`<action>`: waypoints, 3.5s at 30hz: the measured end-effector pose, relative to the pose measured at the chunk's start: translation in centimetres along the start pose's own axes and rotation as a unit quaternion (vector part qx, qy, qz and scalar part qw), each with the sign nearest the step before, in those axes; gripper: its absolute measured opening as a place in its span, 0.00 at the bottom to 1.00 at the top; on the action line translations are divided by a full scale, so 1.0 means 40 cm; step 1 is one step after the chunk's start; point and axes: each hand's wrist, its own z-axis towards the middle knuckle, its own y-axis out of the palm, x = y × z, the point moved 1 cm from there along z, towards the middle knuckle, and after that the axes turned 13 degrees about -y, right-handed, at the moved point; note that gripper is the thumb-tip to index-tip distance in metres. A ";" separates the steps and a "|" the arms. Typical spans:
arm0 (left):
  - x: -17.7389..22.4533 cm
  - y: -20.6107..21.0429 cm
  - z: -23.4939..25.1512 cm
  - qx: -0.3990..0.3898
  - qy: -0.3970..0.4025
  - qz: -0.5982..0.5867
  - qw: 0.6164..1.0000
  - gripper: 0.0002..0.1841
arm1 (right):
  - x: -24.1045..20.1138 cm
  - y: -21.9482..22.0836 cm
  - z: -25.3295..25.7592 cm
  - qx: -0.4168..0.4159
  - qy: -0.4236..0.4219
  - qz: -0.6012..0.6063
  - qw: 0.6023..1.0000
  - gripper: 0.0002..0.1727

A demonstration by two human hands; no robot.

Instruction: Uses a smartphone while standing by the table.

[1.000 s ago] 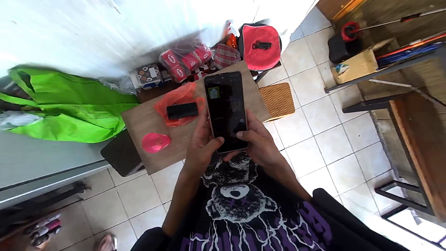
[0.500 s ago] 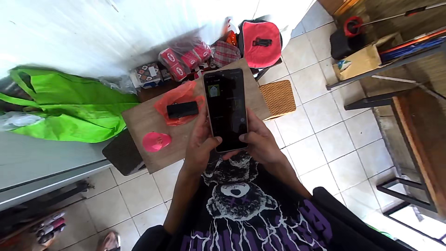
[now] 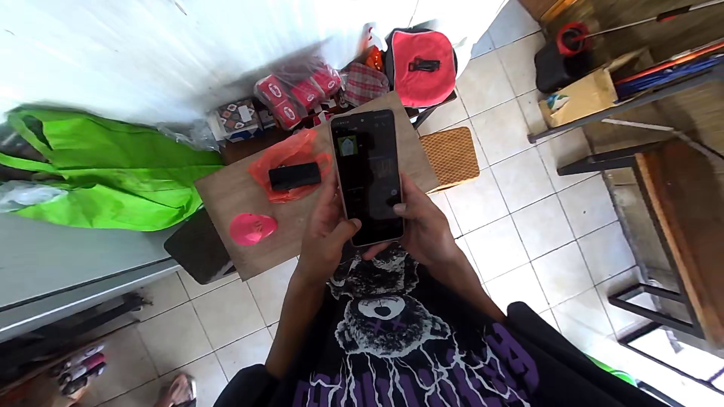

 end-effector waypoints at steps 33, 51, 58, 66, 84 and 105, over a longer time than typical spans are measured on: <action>0.003 0.004 -0.011 0.024 -0.002 -0.003 1.000 0.44 | 0.000 0.016 0.008 0.020 0.017 -0.022 0.999 0.26; -0.020 0.015 0.003 0.040 -0.055 0.001 0.998 0.40 | 0.007 -0.014 -0.012 0.057 0.027 -0.032 0.998 0.32; -0.011 0.008 0.006 0.051 -0.045 -0.006 0.998 0.31 | 0.007 -0.016 -0.005 0.044 0.023 -0.047 0.998 0.31; -0.018 -0.017 -0.010 0.231 0.024 0.016 0.972 0.26 | 0.009 -0.015 -0.006 -0.025 0.092 -0.106 0.990 0.28; -0.005 -0.018 -0.064 0.335 0.010 -0.045 0.941 0.28 | 0.023 0.010 0.040 -0.108 0.150 -0.125 0.975 0.29; 0.005 -0.061 -0.001 0.207 0.045 -0.027 0.977 0.15 | 0.032 0.032 0.012 -0.047 0.105 -0.125 0.985 0.30</action>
